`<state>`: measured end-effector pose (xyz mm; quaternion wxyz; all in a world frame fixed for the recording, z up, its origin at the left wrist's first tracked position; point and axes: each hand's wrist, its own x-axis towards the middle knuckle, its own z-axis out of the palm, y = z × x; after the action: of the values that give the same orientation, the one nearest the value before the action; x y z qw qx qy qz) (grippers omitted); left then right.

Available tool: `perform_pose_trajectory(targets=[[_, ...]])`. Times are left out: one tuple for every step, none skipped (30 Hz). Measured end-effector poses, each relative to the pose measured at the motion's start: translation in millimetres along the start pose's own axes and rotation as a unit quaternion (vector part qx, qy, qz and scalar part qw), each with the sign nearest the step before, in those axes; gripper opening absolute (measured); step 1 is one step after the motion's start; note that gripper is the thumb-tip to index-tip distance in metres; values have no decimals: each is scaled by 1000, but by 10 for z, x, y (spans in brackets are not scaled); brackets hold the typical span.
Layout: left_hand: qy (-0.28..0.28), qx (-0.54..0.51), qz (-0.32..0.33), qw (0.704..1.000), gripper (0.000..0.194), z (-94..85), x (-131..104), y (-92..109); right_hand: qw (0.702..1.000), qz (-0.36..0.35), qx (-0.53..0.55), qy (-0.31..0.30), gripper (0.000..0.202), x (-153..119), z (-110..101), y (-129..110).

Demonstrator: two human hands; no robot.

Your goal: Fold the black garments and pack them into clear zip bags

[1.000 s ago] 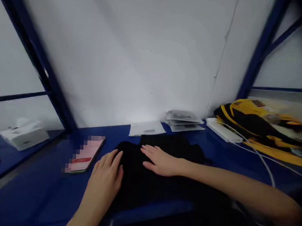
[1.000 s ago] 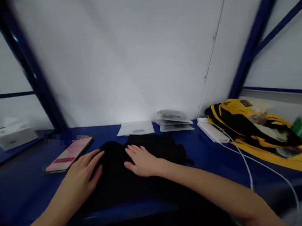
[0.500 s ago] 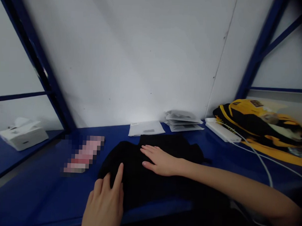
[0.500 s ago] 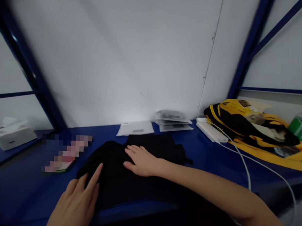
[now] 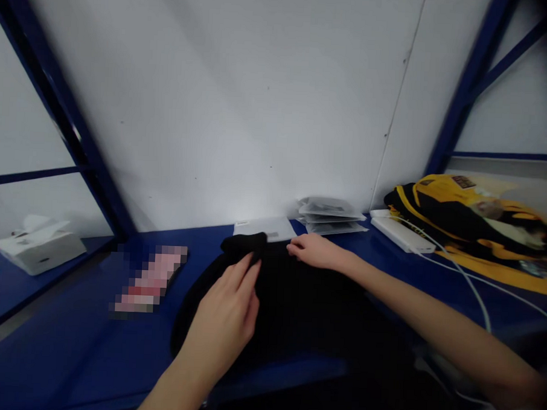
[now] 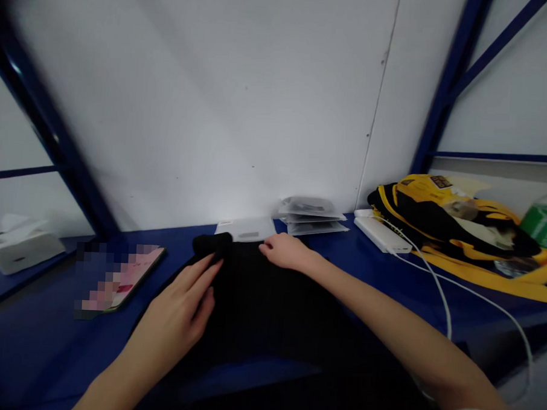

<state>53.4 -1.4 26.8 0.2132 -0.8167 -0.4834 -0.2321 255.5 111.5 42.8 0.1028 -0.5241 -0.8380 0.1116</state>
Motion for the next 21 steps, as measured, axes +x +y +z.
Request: perform_pose_trajectory(targets=[[-20, -12, 28, 999, 43, 7, 58, 43, 1000, 17, -13, -16, 34, 20, -41, 80], [-44, -23, 55, 997, 43, 19, 110, 84, 999, 34, -22, -36, 33, 38, -75, 157], [-70, -35, 79, 994, 43, 33, 154, 120, 997, 48, -31, -56, 33, 52, -103, 226], [-97, -50, 101, 989, 44, 49, 190, 150, 995, 60, -38, -75, 33, 63, -125, 285], [-124, -70, 123, 982, 44, 66, 218, 172, 992, 71, -44, -94, 34, 70, -141, 331], [-152, -94, 143, 973, 44, 81, 237, 185, 989, 80, -50, -113, 34, 74, -153, 363], [-177, -120, 161, 963, 45, 93, 248, 190, 986, 88, -57, -132, 34, 74, -161, 380], [-200, -148, 173, 953, 45, 100, 254, 188, 982, 94, -65, -153, 34, 71, -167, 386], [-219, -175, 180, 943, 44, 100, 257, 180, 977, 97, -73, -173, 34, 66, -173, 382], [-232, -201, 180, 935, 44, 93, 259, 169, 974, 97, -81, -189, 33, 59, -180, 371], [-239, -226, 174, 928, 44, 79, 261, 156, 971, 96, -89, -199, 32, 50, -187, 358], [-239, -251, 162, 924, 44, 59, 266, 142, 969, 94, -98, -204, 31, 41, -196, 344], [-231, -274, 144, 923, 43, 36, 274, 127, 968, 95, -103, -207, 31, 31, -207, 332], [-216, -288, 118, 925, 41, 13, 285, 112, 967, 96, -105, -210, 31, 20, -217, 323], [-194, -288, 81, 934, 39, -7, 298, 97, 967, 95, -105, -211, 31, 9, -228, 318], [-168, -271, 37, 947, 37, -21, 313, 80, 968, 92, -106, -209, 31, -1, -238, 317], [-146, -237, -13, 961, 35, -29, 328, 62, 969, 86, -109, -205, 31, -11, -246, 318], [-134, -192, -61, 970, 33, -29, 341, 44, 970, 79, -115, -197, 31, -20, -251, 321], [-135, -147, -104, 975, 33, -21, 352, 27, 972, 74, -125, -187, 31, -27, -255, 325], [-147, -107, -136, 974, 33, -7, 359, 11, 972, 73, -136, -178, 31, -32, -256, 329], [-167, -79, -155, 970, 33, 12, 363, -1, 971, 77, -144, -172, 31, -36, -255, 333]])
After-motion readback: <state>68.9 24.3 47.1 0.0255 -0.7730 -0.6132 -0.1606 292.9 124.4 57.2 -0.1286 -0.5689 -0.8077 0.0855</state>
